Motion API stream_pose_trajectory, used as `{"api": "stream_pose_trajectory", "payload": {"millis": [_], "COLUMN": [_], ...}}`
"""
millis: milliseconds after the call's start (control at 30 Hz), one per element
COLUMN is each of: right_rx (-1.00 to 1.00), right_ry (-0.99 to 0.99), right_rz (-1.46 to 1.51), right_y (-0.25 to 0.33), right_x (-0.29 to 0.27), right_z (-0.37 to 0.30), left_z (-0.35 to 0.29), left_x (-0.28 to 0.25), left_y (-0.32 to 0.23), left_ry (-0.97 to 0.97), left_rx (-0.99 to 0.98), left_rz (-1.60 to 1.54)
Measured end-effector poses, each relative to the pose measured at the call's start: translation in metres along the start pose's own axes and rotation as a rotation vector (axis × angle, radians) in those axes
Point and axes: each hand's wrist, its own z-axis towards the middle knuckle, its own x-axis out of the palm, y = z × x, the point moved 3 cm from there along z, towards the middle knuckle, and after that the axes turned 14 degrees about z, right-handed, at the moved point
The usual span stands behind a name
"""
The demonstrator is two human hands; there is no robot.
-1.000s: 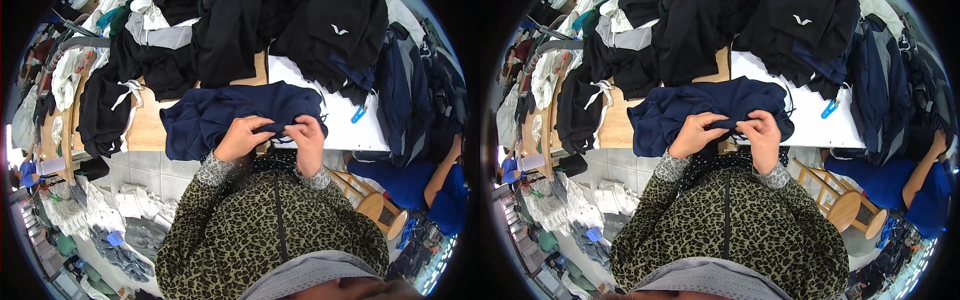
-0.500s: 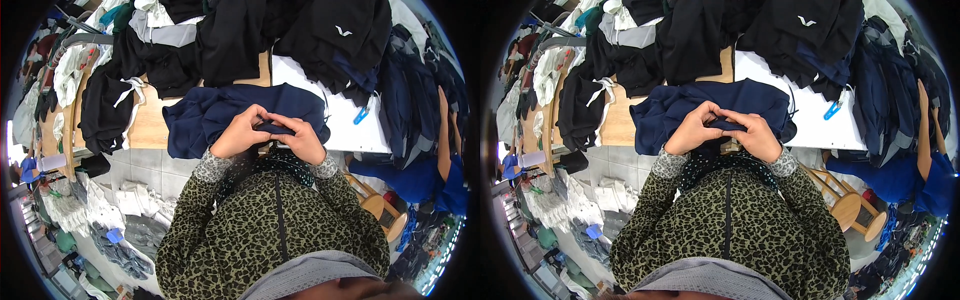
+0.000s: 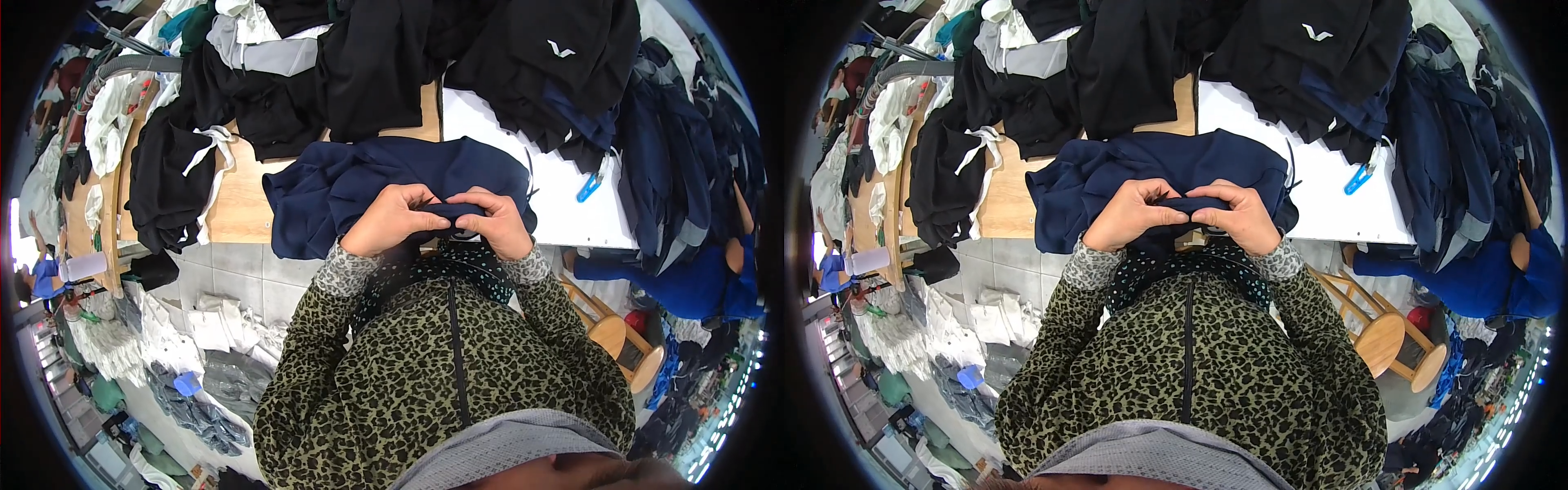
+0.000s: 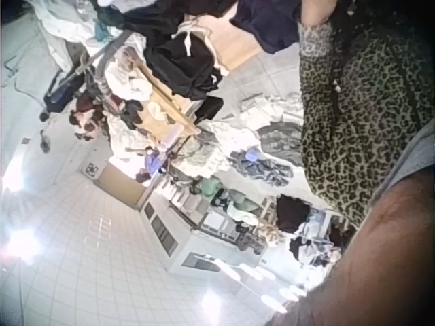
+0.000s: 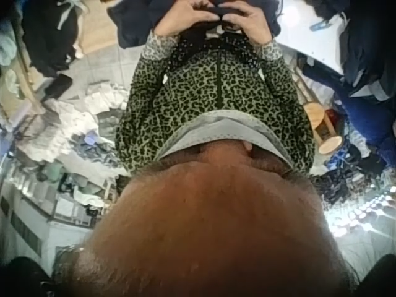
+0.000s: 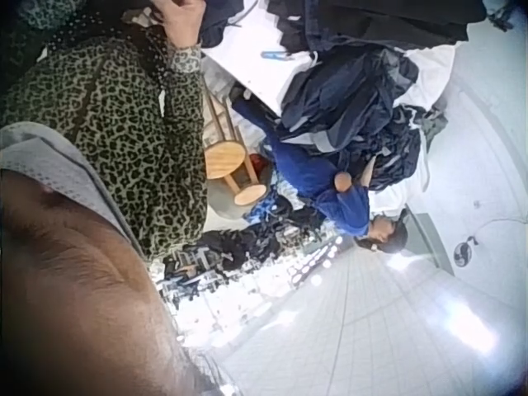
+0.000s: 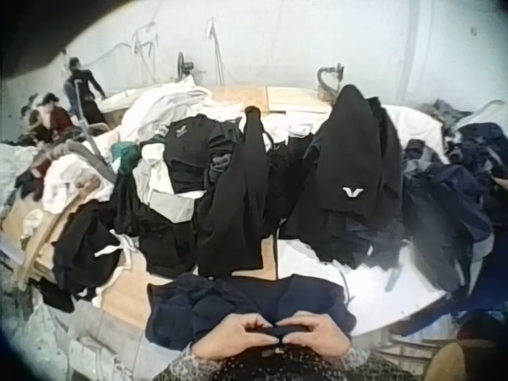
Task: Trimming loose threads and inspecting blue garments at a textile manufacturing workbench.
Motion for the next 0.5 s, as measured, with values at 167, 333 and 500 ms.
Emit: {"api": "stream_pose_trajectory", "payload": {"millis": [167, 333, 500], "right_rx": [-0.065, -0.205, -0.247], "right_ry": [-0.048, -0.037, -0.090], "right_rz": [0.013, -0.218, -0.279], "right_y": [-0.0084, -0.0060, -0.0001], "right_x": [-0.0018, -0.0004, 0.0044], "right_z": [-0.0012, -0.0029, -0.0034], "left_z": [0.0018, 0.0005, -0.0008], "left_x": [-0.0028, -0.0035, -0.0022], "left_y": [0.0035, 0.0052, 0.0042], "left_ry": [0.073, 0.115, 0.107], "left_rx": [-0.045, -0.093, -0.090], "left_rz": [-0.065, -0.155, -0.188]}}
